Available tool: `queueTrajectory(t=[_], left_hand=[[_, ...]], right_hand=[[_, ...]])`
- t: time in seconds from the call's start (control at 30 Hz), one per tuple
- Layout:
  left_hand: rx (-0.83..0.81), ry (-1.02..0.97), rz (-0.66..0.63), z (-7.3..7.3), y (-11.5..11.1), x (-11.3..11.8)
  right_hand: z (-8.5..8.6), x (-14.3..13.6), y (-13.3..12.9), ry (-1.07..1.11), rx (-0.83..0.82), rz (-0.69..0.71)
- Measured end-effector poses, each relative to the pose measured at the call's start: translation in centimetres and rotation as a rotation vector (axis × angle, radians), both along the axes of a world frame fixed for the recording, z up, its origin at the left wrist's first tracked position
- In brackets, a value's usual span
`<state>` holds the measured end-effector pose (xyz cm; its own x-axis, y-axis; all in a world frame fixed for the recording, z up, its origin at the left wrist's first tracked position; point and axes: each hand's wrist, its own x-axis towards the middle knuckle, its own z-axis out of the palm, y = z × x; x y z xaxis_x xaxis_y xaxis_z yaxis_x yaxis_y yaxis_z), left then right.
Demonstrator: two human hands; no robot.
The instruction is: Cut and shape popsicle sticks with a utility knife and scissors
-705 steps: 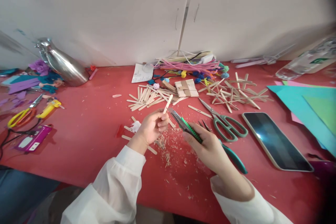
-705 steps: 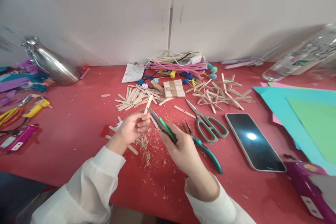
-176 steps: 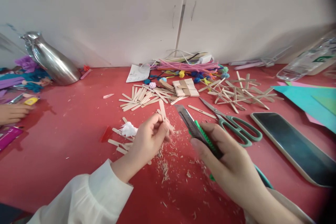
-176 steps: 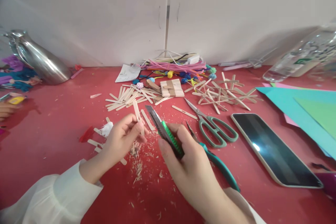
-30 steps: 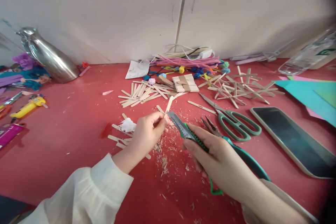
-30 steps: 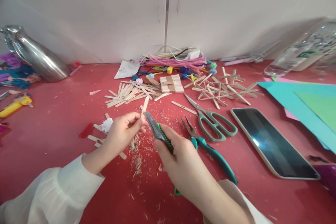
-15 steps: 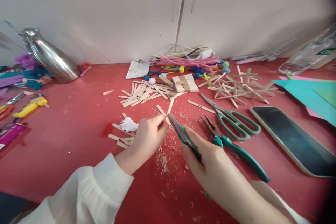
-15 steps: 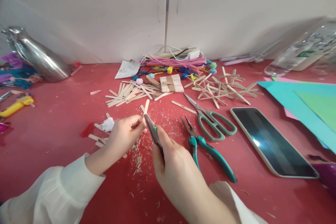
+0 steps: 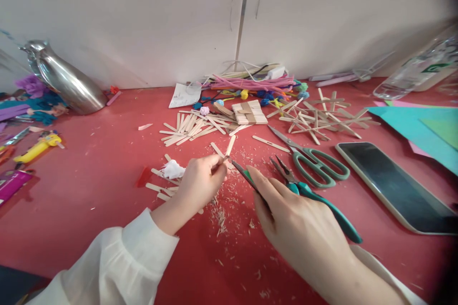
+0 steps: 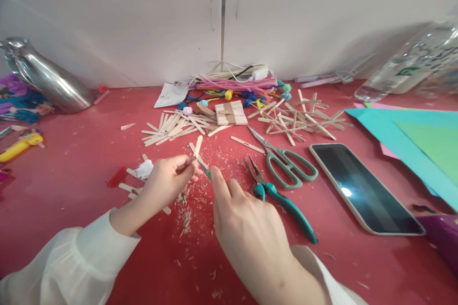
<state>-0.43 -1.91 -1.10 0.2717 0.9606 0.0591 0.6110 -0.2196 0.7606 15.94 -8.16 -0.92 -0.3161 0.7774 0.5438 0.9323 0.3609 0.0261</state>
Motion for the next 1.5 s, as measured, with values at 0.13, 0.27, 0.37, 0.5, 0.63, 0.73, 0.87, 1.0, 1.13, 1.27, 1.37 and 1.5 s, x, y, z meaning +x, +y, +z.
queueTrajectory(t=[0.13,0.27,0.37,0.5,0.63,0.73,0.87,1.0,1.13,1.27,1.37,1.5], left_hand=[[-0.098,-0.093,0.037,0.1,0.4,-0.4],[-0.206,-0.233,0.024,-0.1,0.9,-0.7],[-0.279,-0.336,-0.034,-0.2,1.0,-0.7],[-0.275,-0.374,-0.046,-0.2,1.0,-0.8],[-0.267,-0.379,0.012,-0.2,1.0,-0.8],[-0.301,-0.403,0.064,0.1,0.9,-0.6],[-0.379,-0.49,0.109,0.4,0.8,-0.3],[-0.471,-0.566,0.133,0.2,0.8,-0.3],[-0.468,-0.587,0.129,0.1,0.8,-0.3],[-0.447,-0.591,0.126,0.3,0.6,-0.3],[-0.465,-0.574,0.153,0.4,0.6,-0.3],[-0.46,-0.548,0.168,0.5,0.7,-0.4]], right_hand=[[0.4,0.4,0.6,0.262,-0.188,0.054],[0.9,0.8,0.9,0.526,-0.482,0.091],[0.9,1.1,1.1,0.565,-0.514,0.121],[0.3,1.7,1.5,0.489,-0.335,0.079],[0.0,1.6,1.7,0.339,-0.188,0.085],[-0.1,1.2,1.6,0.207,-0.091,0.09],[-0.4,0.7,1.2,0.047,-0.01,0.069],[-0.5,0.3,0.7,-0.154,-0.005,0.002],[-0.3,0.1,0.2,-0.262,-0.051,-0.039],[-0.2,0.4,0.6,-0.295,-0.031,-0.081],[-0.2,0.9,1.1,-0.258,0.004,-0.13],[-0.7,0.9,1.3,-0.139,0.006,-0.074]])
